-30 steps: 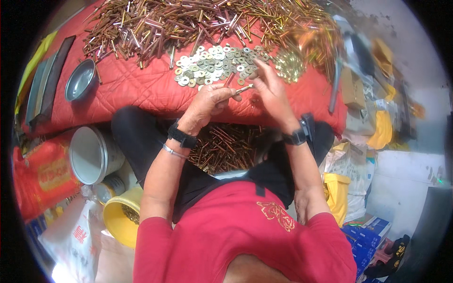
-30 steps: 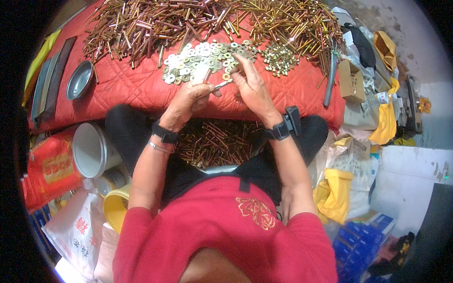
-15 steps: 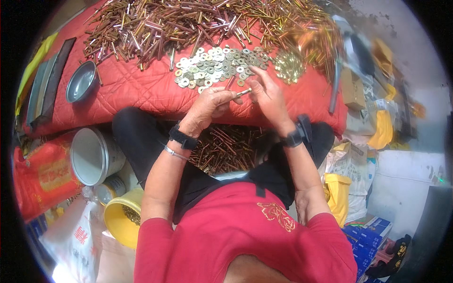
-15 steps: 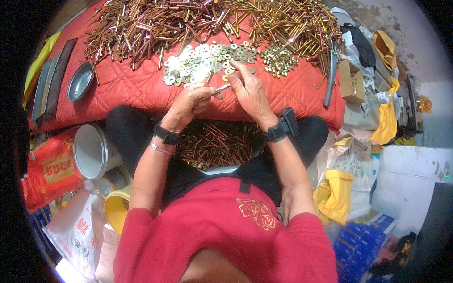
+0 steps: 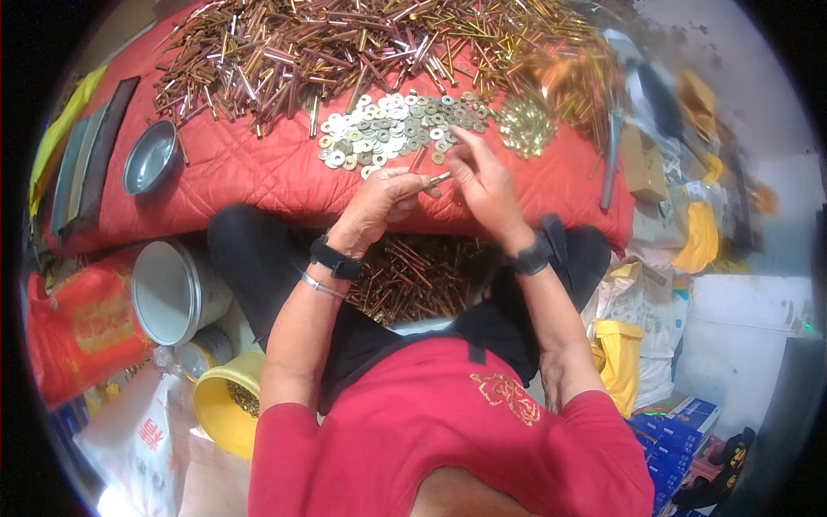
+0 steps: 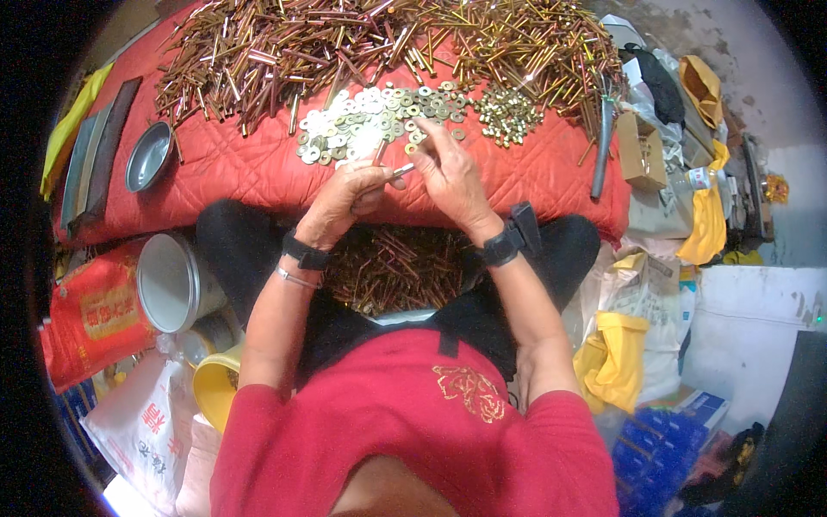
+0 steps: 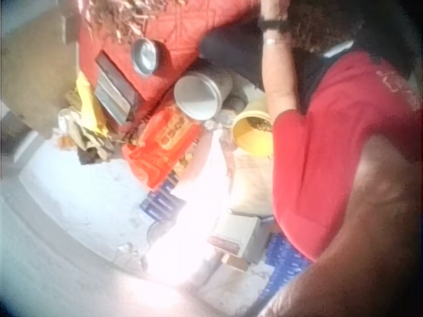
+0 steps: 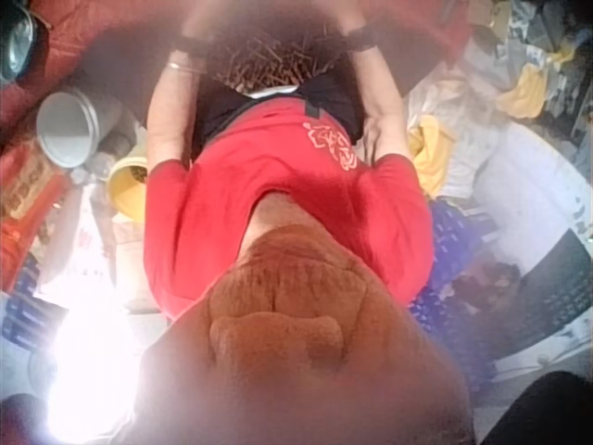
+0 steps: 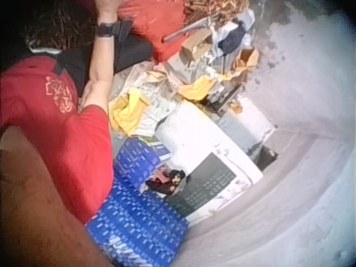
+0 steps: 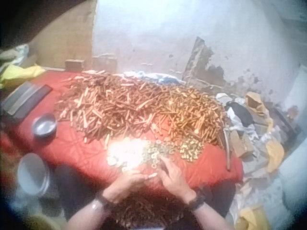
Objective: Assembling small metal pins with washers and other components.
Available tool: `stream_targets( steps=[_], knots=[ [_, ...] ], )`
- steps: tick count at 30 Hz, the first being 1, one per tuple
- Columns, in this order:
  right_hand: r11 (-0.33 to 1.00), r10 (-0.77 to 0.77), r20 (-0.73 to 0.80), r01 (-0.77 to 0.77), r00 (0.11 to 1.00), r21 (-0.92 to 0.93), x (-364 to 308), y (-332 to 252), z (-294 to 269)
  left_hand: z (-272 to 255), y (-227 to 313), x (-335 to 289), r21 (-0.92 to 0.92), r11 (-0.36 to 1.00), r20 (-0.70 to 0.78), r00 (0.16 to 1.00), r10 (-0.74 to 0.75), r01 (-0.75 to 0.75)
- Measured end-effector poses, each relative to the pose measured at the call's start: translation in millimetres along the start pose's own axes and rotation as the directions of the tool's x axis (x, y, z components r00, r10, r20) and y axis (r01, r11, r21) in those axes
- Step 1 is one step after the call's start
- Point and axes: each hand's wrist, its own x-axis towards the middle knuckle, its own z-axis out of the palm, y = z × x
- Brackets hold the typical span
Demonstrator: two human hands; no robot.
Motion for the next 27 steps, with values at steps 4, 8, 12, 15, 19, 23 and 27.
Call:
stream_targets(
  steps=[4, 8, 12, 15, 19, 23, 27],
  knots=[
    [0.953, 0.271, 0.141, -0.286, 0.952, 0.1, 3, -4, -8, 3, -1, 0, 0.053, 0.998, -0.008, 1.0, 0.014, -0.013],
    [0.991, -0.1, 0.02, 0.101, 0.995, -0.091, 1, -4, -5, -3, 0, 2, 0.019, 1.0, -0.018, 1.0, 0.01, -0.009],
    [0.935, 0.285, 0.198, -0.318, 0.938, 0.159, 4, 9, -10, 1, -4, 2, 0.067, 0.998, -0.026, 1.0, -0.012, 0.013],
    [0.996, 0.087, 0.091, -0.088, 0.992, 0.008, 3, 0, -11, 0, 1, 2, 0.029, 0.999, -0.062, 0.998, 0.016, -0.015],
    [0.87, 0.274, 0.399, -0.402, 0.875, 0.284, 7, 4, -24, 6, 4, -3, 0.153, 0.988, -0.007, 1.0, -0.029, 0.03],
    [0.899, 0.322, 0.282, -0.386, 0.904, 0.209, 24, 15, -38, 10, 6, -9, 0.453, 0.843, 0.214, 0.953, 0.213, -0.29],
    [0.91, -0.125, -0.066, 0.088, 0.99, -0.406, 74, 70, -45, 3, 4, -3, 0.534, 0.787, 0.169, 0.951, 0.26, -0.31]
  ],
)
